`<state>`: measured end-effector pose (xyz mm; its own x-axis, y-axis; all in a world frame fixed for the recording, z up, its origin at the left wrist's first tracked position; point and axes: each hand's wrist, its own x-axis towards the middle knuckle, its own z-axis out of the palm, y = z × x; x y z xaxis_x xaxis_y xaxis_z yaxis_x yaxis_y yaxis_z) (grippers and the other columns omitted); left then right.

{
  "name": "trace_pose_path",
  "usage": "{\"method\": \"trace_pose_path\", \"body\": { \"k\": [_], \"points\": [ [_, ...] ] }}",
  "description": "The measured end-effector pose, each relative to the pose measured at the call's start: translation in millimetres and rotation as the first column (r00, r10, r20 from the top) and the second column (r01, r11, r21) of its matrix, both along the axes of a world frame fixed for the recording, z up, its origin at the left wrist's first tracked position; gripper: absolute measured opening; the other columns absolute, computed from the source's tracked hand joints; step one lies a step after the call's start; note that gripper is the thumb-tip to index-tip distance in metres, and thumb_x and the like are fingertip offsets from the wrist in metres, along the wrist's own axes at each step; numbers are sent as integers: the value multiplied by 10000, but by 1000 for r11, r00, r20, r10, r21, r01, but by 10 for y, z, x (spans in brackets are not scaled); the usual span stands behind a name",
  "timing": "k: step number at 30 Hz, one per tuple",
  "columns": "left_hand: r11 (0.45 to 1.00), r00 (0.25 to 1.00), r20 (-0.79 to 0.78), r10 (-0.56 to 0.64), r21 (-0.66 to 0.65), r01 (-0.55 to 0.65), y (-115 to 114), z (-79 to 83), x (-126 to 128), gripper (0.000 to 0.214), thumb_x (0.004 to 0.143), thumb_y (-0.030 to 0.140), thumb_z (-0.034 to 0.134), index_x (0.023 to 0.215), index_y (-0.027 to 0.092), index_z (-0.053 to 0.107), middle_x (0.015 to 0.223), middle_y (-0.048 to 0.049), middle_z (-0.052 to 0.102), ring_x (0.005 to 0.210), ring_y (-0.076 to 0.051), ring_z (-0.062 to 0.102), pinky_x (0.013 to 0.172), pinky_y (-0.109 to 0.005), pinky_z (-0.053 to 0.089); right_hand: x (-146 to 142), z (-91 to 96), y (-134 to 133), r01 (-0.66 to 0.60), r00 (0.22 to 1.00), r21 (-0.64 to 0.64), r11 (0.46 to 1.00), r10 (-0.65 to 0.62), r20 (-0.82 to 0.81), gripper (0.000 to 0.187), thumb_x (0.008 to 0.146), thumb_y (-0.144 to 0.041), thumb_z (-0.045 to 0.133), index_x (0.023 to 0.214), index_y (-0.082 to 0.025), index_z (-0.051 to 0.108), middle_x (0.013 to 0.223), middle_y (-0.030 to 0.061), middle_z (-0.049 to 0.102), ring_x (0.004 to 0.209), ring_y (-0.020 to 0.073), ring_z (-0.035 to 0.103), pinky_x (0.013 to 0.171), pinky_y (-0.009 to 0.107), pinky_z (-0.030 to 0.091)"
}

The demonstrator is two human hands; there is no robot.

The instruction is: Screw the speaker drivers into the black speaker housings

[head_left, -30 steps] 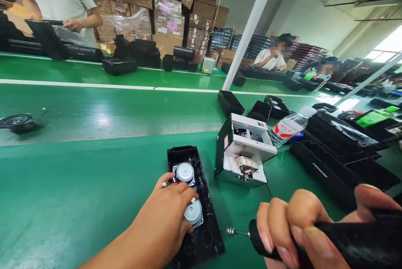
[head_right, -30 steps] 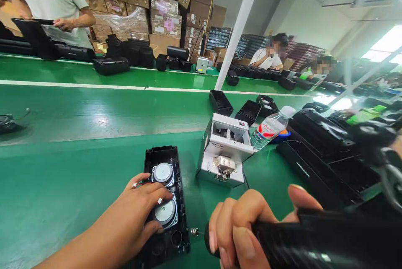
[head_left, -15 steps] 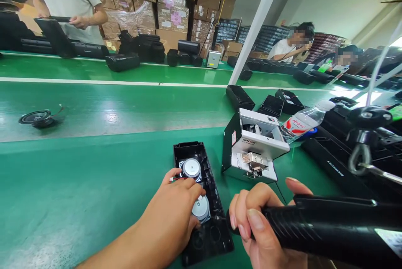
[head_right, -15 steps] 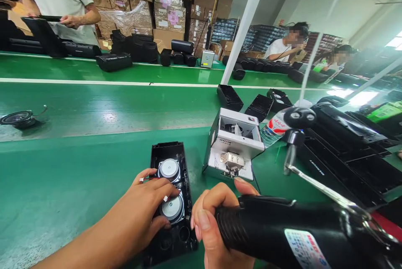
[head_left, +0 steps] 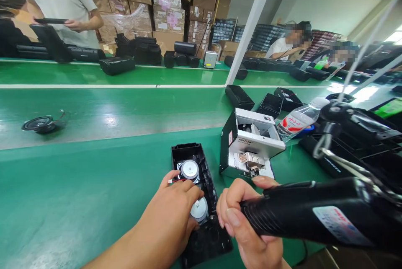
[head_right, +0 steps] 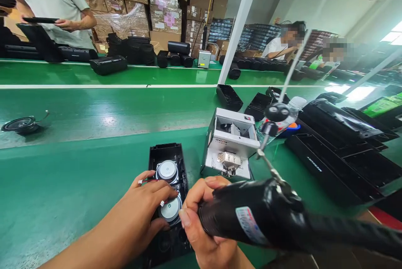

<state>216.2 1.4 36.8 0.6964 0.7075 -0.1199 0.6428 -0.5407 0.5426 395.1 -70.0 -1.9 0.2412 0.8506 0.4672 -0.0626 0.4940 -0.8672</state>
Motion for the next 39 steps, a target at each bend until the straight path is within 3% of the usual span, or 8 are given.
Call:
{"method": "trace_pose_path", "body": {
  "k": [5,8,17,24,26,29,34,39],
  "points": [
    [996,996,30,-84,26,83,67,64,-38,342,890,147,814,1191,284,729,1232,8,733,1195,-259,675,1268,-593,317,-29,-1,54,-42,999,8,999,42,-24,379,1077,-236,655,1371,-306,426,822,-40,518,590,151,510,547,286,456],
    [976,985,10,-170,142,166,176,91,-61,177,1044,192,643,1178,262,736,1401,-43,682,1266,-290,631,1158,-562,480,-55,84,104,-92,996,52,994,92,3,375,1088,-248,636,1377,-335,414,822,-54,522,608,142,522,579,273,470],
    [818,915,-224,-336,413,401,531,227,168,575,953,136,684,1502,299,638,1713,-84,454,1591,-415,377,1271,-661,418,-190,134,214,-45,997,78,996,40,64,268,921,-238,726,1121,-306,560,800,-27,583,581,154,542,557,279,518],
    [814,931,-231,-284,454,361,686,272,217,314,911,166,739,1185,306,802,1808,-83,243,1590,-447,357,1219,-677,431,-203,196,249,104,993,226,969,-89,-75,632,965,-390,802,1482,-396,439,777,-54,573,512,149,493,494,276,488],
    [812,920,-245,-305,437,386,718,289,228,265,885,171,799,1126,280,797,1741,-112,392,1591,-419,365,1263,-680,378,-11,357,252,140,983,254,957,-105,-149,601,1071,-381,700,1540,-444,329,788,-69,516,514,136,479,487,255,465],
    [815,902,-256,-347,393,425,746,301,295,206,878,175,841,1053,207,737,1272,-88,751,1338,-326,634,1336,-630,284,400,578,340,305,952,323,896,-284,-111,554,1074,-331,701,1526,-363,381,822,-51,522,591,146,516,576,297,522],
    [796,879,-269,-393,379,472,790,268,437,224,903,168,811,1101,211,716,1087,-52,738,1122,-293,701,1197,-505,473,851,633,585,371,921,236,898,-388,26,265,1017,-338,773,1185,-226,601,797,-32,568,620,148,546,604,306,519],
    [856,894,-353,-277,332,397,871,250,217,121,956,258,695,856,207,741,951,-93,729,953,-334,734,835,-435,579,825,593,662,350,930,203,915,-366,46,433,998,-279,763,1344,-258,503,810,-65,610,585,130,552,601,288,513]
  ]
}}
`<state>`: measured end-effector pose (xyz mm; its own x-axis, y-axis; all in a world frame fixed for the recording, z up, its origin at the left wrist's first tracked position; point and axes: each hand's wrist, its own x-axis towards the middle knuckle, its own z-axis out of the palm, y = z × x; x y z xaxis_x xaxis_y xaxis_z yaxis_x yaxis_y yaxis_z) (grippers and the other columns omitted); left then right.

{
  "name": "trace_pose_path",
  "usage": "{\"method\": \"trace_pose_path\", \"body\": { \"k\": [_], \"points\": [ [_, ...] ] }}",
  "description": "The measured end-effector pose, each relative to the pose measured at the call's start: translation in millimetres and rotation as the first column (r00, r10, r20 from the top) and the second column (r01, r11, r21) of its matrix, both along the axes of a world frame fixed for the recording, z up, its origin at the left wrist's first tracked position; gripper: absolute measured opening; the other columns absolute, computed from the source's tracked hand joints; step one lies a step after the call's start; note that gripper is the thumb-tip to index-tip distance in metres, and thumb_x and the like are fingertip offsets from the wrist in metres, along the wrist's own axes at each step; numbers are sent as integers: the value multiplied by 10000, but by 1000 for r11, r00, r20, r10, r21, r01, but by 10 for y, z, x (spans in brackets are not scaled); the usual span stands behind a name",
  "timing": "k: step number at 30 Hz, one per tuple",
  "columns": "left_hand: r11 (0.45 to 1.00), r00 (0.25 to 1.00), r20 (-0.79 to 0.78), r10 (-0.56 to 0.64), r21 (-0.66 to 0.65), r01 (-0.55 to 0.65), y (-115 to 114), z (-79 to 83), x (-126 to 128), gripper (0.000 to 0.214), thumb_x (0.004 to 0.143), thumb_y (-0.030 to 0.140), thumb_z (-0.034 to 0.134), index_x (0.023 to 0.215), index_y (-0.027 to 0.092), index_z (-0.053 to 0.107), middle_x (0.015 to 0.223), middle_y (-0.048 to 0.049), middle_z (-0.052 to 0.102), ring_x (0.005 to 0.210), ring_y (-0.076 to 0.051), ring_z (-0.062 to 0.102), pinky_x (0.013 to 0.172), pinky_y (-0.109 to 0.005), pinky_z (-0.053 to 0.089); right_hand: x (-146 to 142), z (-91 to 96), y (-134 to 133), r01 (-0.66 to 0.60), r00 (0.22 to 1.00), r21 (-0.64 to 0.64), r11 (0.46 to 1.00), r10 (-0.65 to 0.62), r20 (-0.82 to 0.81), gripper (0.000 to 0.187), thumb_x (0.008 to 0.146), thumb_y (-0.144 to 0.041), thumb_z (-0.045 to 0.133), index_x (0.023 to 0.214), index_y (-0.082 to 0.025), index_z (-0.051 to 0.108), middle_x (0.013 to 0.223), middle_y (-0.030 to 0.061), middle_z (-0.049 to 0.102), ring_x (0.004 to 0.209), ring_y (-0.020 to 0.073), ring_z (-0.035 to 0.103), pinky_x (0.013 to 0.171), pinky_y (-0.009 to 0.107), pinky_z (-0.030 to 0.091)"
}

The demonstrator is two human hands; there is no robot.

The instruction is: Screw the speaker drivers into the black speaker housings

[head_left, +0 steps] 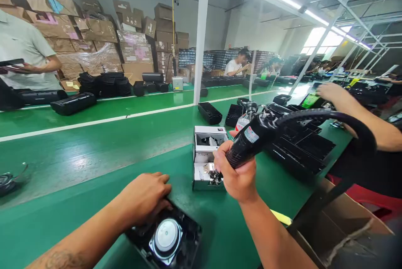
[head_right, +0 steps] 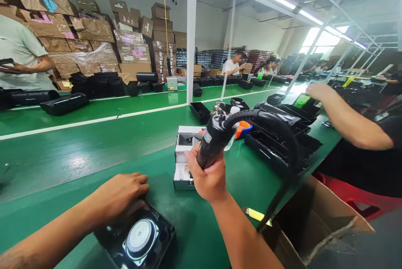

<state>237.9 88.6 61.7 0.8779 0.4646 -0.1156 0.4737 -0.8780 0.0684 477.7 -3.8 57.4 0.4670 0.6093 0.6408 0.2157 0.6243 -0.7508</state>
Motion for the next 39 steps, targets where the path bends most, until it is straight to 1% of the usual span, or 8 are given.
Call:
{"method": "trace_pose_path", "body": {
  "k": [5,9,13,16,20,25,31,39],
  "points": [
    [950,951,-63,303,-61,-307,-31,-76,-575,384,1052,292,417,1274,207,718,1039,-123,819,931,-351,804,782,-453,620,-56,49,-11,15,1000,-20,1000,-15,-6,412,949,-221,796,1272,-227,540,789,-68,624,596,119,556,637,277,525],
    [819,862,9,507,-318,-478,-315,-317,-911,635,1050,315,328,1666,163,369,1230,-149,806,1069,-338,800,927,-467,639,-168,23,-125,-92,994,-108,990,85,-68,442,989,-244,787,1349,-239,531,775,-75,592,540,118,539,529,262,519],
    [760,843,37,537,-455,-465,-777,-658,-1003,784,1025,356,306,1729,68,115,1330,-210,758,1168,-365,769,1013,-512,634,-418,74,-321,-237,955,-75,969,218,-202,514,1039,-238,742,1465,-295,460,777,-83,559,525,103,508,493,230,520],
    [771,859,87,505,-493,-403,-1020,-796,-973,795,1066,354,304,1742,225,-93,1556,-178,621,1250,-336,743,1015,-495,646,-629,195,-414,-291,910,45,956,291,-293,587,1051,-195,716,1527,-343,407,749,-85,546,520,99,483,498,216,510],
    [811,859,187,477,-469,-349,-1065,-725,-882,827,1091,377,351,1701,400,-207,1750,-152,366,1282,-335,728,945,-455,680,-832,193,-412,-329,904,96,939,343,-253,614,1098,-224,681,1581,-405,346,792,-69,556,549,108,501,526,240,503],
    [807,834,275,478,-512,-294,-1029,-561,-751,1087,938,405,604,1696,463,-173,1683,-79,460,1063,-299,800,741,-339,697,-907,-116,-315,-382,913,-16,924,374,-164,578,1092,-233,696,1554,-384,382,871,-41,571,619,134,540,554,281,508],
    [775,804,284,523,-551,-310,-1098,-502,-704,1226,828,444,713,1688,487,-160,1649,-76,465,1088,-317,782,760,-369,695,-927,-239,-225,-418,905,-148,896,398,-150,236,1060,-311,715,1271,-275,617,829,-23,574,570,132,526,493,275,514],
    [740,767,297,569,-592,-320,-1124,-462,-684,1038,925,450,622,1724,467,-41,1637,-96,456,1108,-313,774,791,-375,695,-949,-271,-191,-530,839,-63,846,512,-185,640,1030,-104,694,1535,-367,403,860,-72,575,615,84,532,565,215,495]
  ]
}}
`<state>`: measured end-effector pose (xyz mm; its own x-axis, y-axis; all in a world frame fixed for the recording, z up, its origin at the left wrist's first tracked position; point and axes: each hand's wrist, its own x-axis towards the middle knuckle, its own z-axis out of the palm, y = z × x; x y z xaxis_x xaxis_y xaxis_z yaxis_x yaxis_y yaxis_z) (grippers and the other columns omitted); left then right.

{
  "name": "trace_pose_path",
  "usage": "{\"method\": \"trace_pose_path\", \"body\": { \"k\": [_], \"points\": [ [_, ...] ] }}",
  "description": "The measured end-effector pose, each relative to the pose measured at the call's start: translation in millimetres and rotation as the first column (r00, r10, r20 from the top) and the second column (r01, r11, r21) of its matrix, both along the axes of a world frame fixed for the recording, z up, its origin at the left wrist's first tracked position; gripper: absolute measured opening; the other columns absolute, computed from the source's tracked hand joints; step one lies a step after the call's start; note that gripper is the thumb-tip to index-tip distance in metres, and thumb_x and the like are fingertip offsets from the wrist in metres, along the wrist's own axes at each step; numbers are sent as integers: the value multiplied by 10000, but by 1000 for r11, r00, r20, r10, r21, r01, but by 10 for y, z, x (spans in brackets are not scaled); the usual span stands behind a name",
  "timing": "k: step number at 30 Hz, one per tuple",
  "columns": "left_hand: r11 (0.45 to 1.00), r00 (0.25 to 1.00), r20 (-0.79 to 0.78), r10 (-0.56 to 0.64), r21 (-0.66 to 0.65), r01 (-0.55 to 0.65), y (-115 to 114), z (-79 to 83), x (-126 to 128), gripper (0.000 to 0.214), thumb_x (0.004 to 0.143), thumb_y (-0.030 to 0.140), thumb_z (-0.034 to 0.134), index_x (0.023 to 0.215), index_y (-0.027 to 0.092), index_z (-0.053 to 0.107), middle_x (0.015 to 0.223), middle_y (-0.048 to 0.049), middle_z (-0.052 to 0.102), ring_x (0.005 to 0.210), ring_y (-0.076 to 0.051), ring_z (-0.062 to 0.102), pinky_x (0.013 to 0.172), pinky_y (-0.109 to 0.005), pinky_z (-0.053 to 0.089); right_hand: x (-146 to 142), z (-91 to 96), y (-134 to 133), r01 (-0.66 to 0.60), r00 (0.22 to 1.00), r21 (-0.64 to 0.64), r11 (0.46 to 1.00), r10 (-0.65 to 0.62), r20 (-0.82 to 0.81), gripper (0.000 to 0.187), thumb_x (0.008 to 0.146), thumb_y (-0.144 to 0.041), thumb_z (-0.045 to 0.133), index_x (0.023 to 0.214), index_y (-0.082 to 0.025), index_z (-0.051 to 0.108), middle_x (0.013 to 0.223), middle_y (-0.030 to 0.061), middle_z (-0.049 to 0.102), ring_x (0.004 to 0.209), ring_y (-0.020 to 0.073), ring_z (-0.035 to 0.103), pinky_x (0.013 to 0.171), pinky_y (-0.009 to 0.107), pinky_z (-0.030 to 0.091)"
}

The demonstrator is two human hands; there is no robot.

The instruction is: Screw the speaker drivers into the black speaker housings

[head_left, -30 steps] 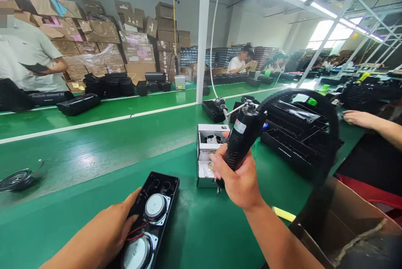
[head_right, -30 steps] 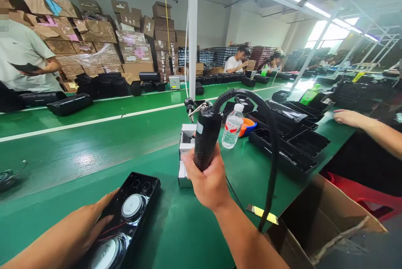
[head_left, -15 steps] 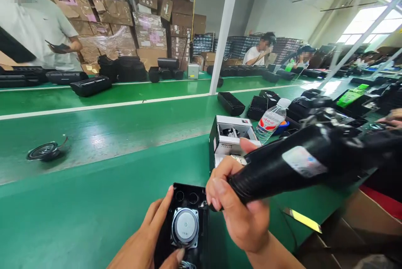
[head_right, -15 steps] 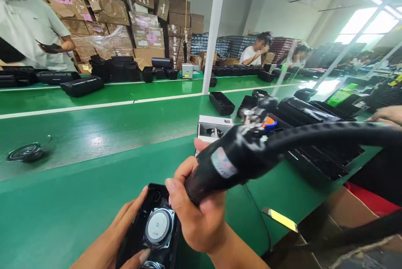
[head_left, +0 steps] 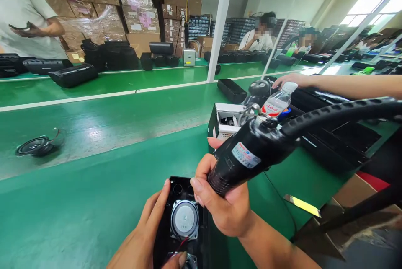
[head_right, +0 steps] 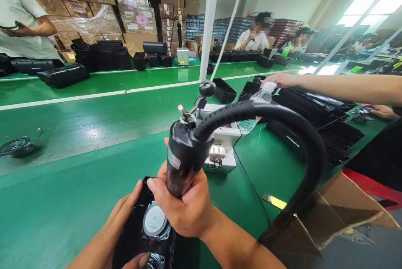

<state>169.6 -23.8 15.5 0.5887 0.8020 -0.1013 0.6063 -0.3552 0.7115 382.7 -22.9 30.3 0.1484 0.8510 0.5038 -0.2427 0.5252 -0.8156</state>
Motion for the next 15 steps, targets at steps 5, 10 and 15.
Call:
{"method": "trace_pose_path", "body": {
  "k": [5,10,15],
  "points": [
    [999,999,47,25,-26,-24,-10,2,-9,971,948,477,628,1739,441,67,1651,-100,451,1043,-304,789,771,-362,696,-14,-41,3,-9,999,-6,1000,9,-31,671,1011,-69,699,1540,-359,407,853,-76,572,615,79,524,567,215,476],
    [999,994,112,10,-41,-6,18,-67,-22,1021,939,490,676,1740,441,45,1706,-116,389,1057,-321,788,758,-372,706,-17,-77,-5,26,999,4,1000,-26,31,606,1002,-107,708,1485,-367,449,844,-75,561,620,94,519,578,240,459],
    [998,984,174,-45,-25,50,56,-262,-84,1025,968,491,699,1722,503,6,1784,-63,276,1448,-414,586,1025,-492,671,-11,18,-33,49,994,-24,999,-46,97,483,904,-115,746,1287,-281,504,781,-64,560,622,135,528,568,271,459]
  ]
}}
